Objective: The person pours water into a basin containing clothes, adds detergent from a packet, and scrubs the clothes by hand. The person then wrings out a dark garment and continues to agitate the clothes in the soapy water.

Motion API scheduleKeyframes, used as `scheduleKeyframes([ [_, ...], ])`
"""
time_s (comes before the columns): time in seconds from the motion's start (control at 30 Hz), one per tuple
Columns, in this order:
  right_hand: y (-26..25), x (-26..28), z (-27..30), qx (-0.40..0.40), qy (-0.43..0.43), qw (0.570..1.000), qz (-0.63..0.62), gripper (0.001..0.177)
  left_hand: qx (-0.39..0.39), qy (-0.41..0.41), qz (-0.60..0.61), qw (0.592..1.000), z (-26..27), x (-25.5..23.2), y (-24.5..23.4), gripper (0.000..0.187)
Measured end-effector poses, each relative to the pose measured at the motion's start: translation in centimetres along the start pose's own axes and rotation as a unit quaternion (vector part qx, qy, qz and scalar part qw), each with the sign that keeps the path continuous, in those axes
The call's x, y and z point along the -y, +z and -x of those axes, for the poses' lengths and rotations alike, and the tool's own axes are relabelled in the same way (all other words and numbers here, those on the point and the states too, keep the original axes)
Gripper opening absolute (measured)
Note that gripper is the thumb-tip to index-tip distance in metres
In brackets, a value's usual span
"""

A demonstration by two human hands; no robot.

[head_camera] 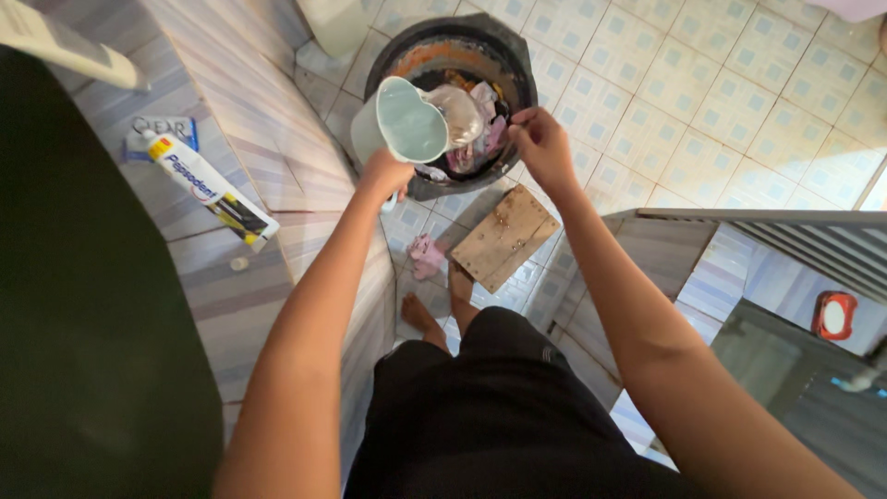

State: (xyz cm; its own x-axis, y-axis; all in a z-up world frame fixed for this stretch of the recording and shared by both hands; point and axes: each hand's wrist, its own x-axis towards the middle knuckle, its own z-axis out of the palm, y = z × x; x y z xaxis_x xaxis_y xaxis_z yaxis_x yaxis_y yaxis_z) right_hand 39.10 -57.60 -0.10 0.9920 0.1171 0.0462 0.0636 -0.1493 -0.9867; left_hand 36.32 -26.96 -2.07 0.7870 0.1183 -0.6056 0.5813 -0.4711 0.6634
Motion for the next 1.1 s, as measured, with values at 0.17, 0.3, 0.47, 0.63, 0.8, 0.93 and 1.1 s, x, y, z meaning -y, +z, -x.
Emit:
scheduleKeyframes([
  [0.17, 1.0, -2.1, 1.8, 0.022, 0.084, 0.996, 0.035, 0.015, -0.038, -0.021, -0.057, 0.997, -1.5, 0.2, 1.4, 0.016],
  [0.3, 0.9, -1.9, 2.7, 0.030, 0.105, 0.994, 0.031, 0.015, -0.077, -0.004, -0.050, 0.996, -2.2, 0.8, 2.3, 0.015],
  [0.47, 0.2, -1.4, 2.8, 0.024, 0.131, 0.990, 0.035, 0.016, -0.196, 0.095, -0.148, 0.965, -4.2, 1.1, 2.7, 0.019],
  [0.63, 0.0, -0.7, 2.7, 0.017, 0.117, 0.992, 0.052, 0.016, -0.242, 0.060, -0.243, 0.938, -2.9, -1.0, 1.8, 0.042],
  [0.8, 0.0, 0.2, 1.8, 0.027, 0.107, 0.993, 0.047, 0.015, -0.232, 0.076, -0.281, 0.928, 1.1, -5.3, 0.3, 0.070],
  [0.93, 0.8, 0.5, 2.0, 0.023, 0.099, 0.994, 0.037, 0.014, -0.248, 0.064, -0.316, 0.914, 2.8, -7.4, 0.1, 0.080],
  [1.1, 1.5, 0.7, 1.6, 0.017, 0.020, 0.999, 0.029, 0.012, -0.304, 0.199, -0.308, 0.879, 3.4, -7.5, 0.4, 0.077],
])
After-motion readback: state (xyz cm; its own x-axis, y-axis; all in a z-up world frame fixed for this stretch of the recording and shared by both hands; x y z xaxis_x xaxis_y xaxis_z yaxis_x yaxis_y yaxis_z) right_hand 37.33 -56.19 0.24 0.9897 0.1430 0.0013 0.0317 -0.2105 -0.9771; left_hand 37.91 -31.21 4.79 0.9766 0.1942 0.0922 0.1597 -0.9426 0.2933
